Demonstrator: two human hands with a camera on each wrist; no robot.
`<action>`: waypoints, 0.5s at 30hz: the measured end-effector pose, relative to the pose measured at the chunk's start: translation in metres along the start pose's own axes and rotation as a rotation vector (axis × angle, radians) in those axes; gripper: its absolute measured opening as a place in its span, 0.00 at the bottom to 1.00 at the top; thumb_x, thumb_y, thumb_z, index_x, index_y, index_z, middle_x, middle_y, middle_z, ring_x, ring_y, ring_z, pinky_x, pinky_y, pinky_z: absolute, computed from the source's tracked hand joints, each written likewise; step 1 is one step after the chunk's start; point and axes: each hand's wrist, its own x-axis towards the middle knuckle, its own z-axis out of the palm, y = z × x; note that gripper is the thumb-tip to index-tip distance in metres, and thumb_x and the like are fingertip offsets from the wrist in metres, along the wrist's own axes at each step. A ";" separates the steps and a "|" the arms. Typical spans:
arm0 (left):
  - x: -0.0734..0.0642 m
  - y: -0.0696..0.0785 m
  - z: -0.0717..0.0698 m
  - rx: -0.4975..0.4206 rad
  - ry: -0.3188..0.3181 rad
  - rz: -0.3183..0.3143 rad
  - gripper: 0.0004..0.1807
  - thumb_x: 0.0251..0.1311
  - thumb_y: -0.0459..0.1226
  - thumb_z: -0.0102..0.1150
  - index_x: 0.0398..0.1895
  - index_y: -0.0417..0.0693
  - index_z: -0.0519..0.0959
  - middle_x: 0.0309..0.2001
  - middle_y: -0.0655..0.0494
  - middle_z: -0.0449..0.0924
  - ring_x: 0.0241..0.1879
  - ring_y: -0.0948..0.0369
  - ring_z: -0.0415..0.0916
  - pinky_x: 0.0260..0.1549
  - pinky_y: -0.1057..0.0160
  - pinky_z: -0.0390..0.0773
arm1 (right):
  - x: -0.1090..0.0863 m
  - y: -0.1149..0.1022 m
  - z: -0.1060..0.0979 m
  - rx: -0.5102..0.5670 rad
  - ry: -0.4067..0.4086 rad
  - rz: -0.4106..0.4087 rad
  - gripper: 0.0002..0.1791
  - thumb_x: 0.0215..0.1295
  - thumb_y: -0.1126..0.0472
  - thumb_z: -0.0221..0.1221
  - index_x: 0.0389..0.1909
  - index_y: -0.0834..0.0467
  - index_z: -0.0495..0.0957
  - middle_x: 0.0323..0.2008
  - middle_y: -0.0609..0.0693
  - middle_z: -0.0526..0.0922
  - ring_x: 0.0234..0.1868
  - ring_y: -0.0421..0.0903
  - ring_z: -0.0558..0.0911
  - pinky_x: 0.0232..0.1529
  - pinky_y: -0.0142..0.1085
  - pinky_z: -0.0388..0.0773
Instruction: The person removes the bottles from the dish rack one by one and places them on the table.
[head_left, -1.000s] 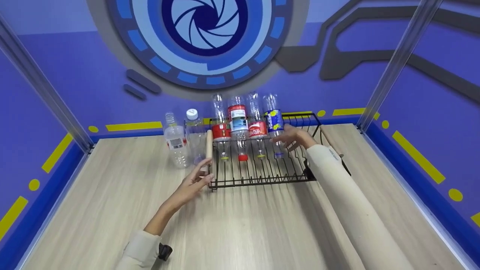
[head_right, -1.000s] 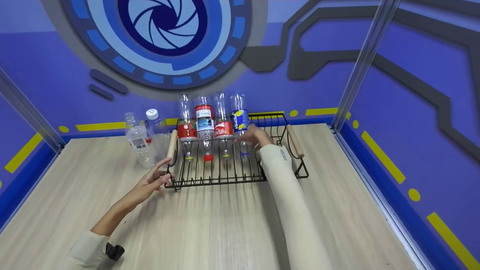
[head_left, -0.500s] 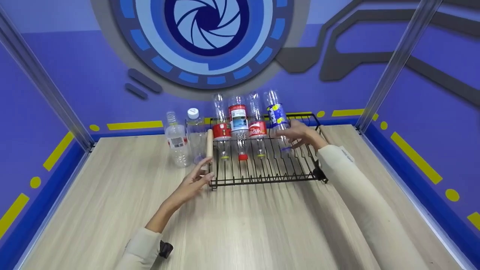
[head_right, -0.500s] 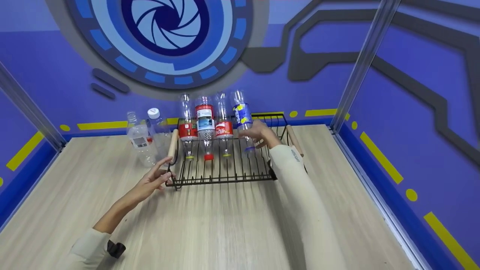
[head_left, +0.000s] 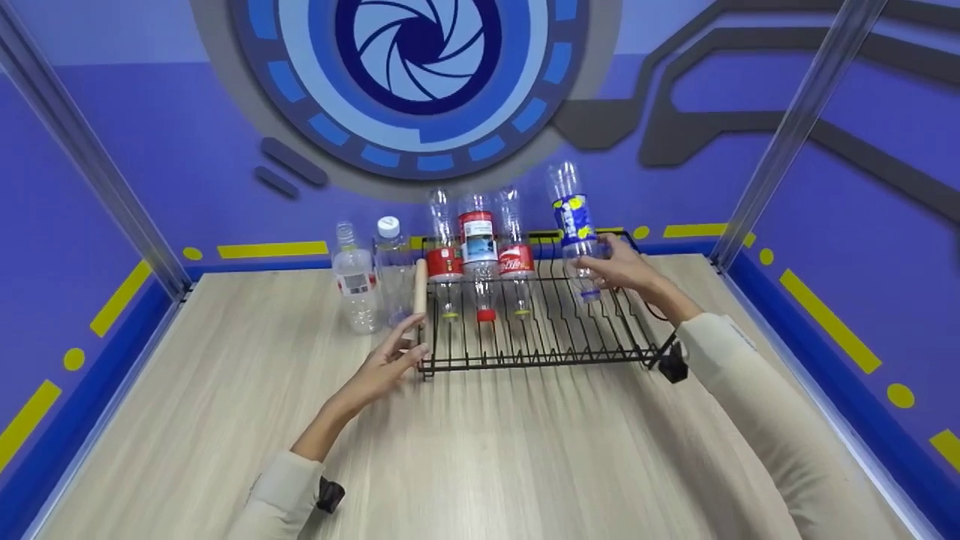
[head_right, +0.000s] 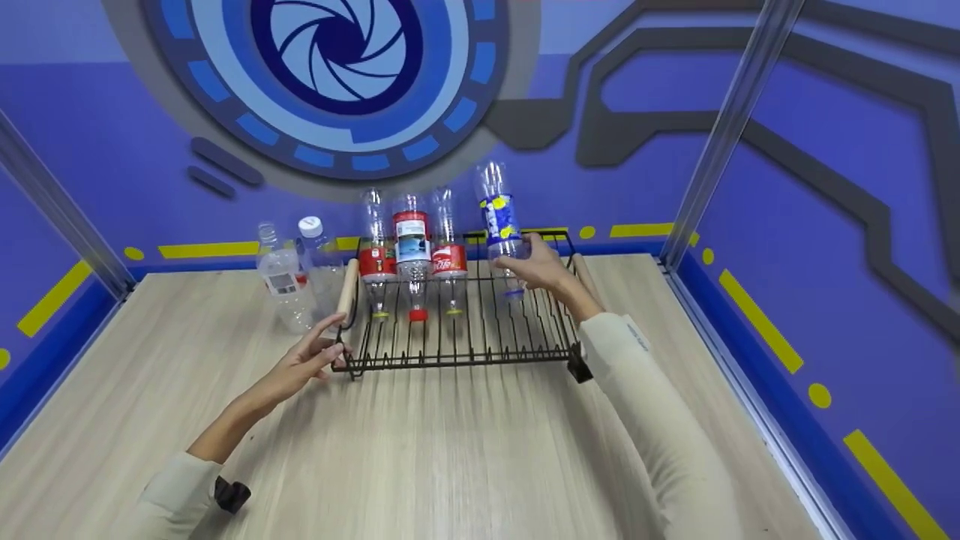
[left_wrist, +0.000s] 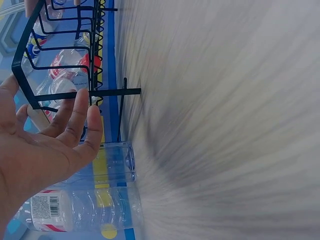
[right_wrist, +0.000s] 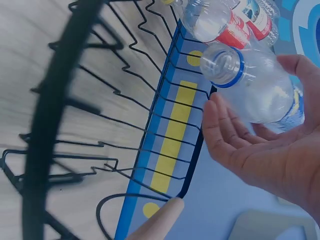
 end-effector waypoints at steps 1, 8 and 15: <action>0.000 0.000 0.000 -0.004 -0.004 0.001 0.33 0.77 0.44 0.52 0.81 0.64 0.55 0.65 0.36 0.71 0.59 0.47 0.75 0.55 0.43 0.77 | -0.003 0.002 -0.001 0.008 0.001 -0.019 0.49 0.69 0.48 0.63 0.80 0.62 0.47 0.62 0.67 0.73 0.51 0.54 0.80 0.46 0.38 0.85; 0.003 -0.003 0.002 -0.013 -0.023 0.023 0.33 0.78 0.42 0.50 0.81 0.59 0.54 0.61 0.34 0.74 0.56 0.48 0.76 0.53 0.45 0.78 | -0.024 0.014 0.002 0.007 -0.043 -0.118 0.46 0.68 0.52 0.66 0.80 0.58 0.53 0.58 0.64 0.75 0.55 0.57 0.79 0.49 0.37 0.84; 0.001 -0.002 0.001 -0.009 -0.006 0.018 0.33 0.78 0.42 0.51 0.81 0.60 0.54 0.62 0.32 0.73 0.58 0.44 0.75 0.52 0.48 0.77 | -0.038 0.010 0.010 0.050 -0.158 -0.181 0.43 0.68 0.53 0.66 0.79 0.59 0.57 0.58 0.63 0.78 0.51 0.52 0.83 0.46 0.38 0.85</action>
